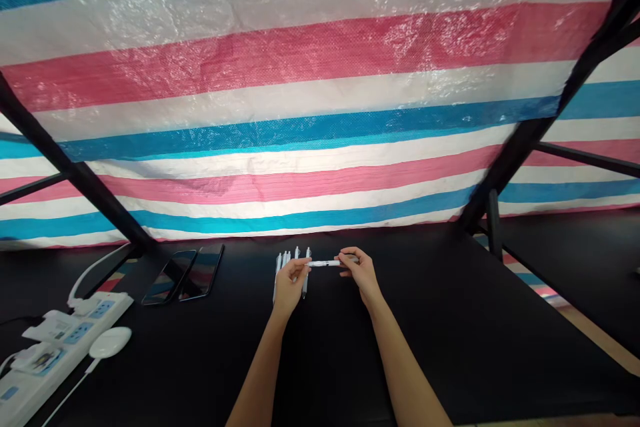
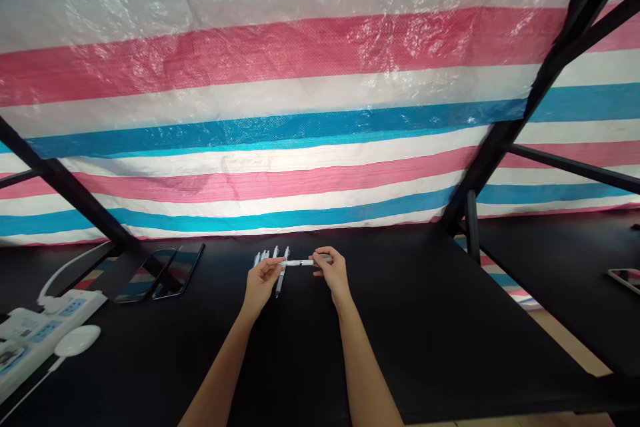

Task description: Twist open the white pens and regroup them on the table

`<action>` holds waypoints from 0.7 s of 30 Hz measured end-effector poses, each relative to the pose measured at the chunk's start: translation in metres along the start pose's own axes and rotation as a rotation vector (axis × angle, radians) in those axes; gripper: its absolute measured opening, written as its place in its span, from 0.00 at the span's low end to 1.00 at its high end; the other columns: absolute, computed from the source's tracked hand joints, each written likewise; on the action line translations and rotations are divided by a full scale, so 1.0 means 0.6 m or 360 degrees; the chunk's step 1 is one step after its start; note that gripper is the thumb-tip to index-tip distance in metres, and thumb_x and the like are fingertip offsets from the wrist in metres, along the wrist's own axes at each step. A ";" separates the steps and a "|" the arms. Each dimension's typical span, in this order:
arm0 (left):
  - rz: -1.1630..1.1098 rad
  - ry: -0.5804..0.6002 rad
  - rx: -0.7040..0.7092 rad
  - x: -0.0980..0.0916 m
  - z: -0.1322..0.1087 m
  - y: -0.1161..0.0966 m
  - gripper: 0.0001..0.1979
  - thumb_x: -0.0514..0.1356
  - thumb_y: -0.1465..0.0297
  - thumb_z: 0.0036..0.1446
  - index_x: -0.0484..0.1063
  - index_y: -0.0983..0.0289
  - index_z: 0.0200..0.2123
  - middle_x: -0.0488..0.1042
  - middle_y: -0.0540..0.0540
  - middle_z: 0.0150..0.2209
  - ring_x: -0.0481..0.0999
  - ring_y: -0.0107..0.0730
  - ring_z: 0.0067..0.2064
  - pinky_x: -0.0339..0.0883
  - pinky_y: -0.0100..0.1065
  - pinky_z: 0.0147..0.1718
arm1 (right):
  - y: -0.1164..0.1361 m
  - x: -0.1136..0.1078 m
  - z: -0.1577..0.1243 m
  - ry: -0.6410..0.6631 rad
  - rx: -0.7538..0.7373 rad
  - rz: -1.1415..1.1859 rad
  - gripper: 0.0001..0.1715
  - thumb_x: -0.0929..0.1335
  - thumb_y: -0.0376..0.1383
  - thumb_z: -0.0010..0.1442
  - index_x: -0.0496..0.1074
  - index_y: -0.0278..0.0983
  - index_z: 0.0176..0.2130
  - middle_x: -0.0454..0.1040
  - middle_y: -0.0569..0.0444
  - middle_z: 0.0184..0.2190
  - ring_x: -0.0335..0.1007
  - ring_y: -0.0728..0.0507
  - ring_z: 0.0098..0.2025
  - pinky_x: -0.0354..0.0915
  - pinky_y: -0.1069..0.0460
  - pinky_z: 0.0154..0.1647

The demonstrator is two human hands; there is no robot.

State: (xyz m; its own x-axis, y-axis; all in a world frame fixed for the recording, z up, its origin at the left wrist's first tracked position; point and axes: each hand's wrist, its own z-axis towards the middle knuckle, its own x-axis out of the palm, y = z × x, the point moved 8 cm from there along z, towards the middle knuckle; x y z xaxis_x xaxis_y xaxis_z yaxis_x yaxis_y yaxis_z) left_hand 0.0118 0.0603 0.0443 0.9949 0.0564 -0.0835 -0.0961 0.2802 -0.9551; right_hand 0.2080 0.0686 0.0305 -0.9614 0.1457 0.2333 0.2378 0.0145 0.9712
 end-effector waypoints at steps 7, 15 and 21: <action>-0.0120 -0.0017 -0.0069 0.003 -0.002 -0.012 0.13 0.62 0.61 0.48 0.74 0.64 0.33 0.78 0.59 0.38 0.78 0.38 0.38 0.70 0.39 0.41 | -0.002 0.001 0.000 -0.0008 0.0021 -0.0016 0.18 0.73 0.45 0.45 0.70 0.36 0.32 0.78 0.50 0.28 0.77 0.41 0.30 0.68 0.56 0.19; -0.0039 -0.0159 -0.0095 -0.011 0.001 0.003 0.13 0.61 0.59 0.48 0.70 0.64 0.28 0.76 0.55 0.28 0.76 0.34 0.32 0.70 0.35 0.35 | -0.006 0.011 0.001 0.0059 0.0004 -0.0013 0.20 0.72 0.48 0.45 0.69 0.37 0.32 0.78 0.50 0.28 0.77 0.41 0.30 0.69 0.55 0.19; -0.0109 -0.0216 -0.0027 -0.013 0.002 -0.005 0.13 0.63 0.61 0.46 0.68 0.64 0.29 0.74 0.53 0.27 0.76 0.31 0.31 0.70 0.33 0.34 | -0.010 0.014 0.002 0.0082 0.0042 0.0020 0.19 0.71 0.47 0.48 0.69 0.37 0.34 0.78 0.51 0.29 0.76 0.43 0.28 0.68 0.56 0.19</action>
State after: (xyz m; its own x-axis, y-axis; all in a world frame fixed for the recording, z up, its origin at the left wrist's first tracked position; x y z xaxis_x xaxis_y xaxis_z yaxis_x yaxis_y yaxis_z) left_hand 0.0040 0.0598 0.0484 0.9857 0.1673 0.0200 -0.0265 0.2713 -0.9621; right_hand 0.1985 0.0710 0.0262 -0.9641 0.0951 0.2481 0.2527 0.0392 0.9668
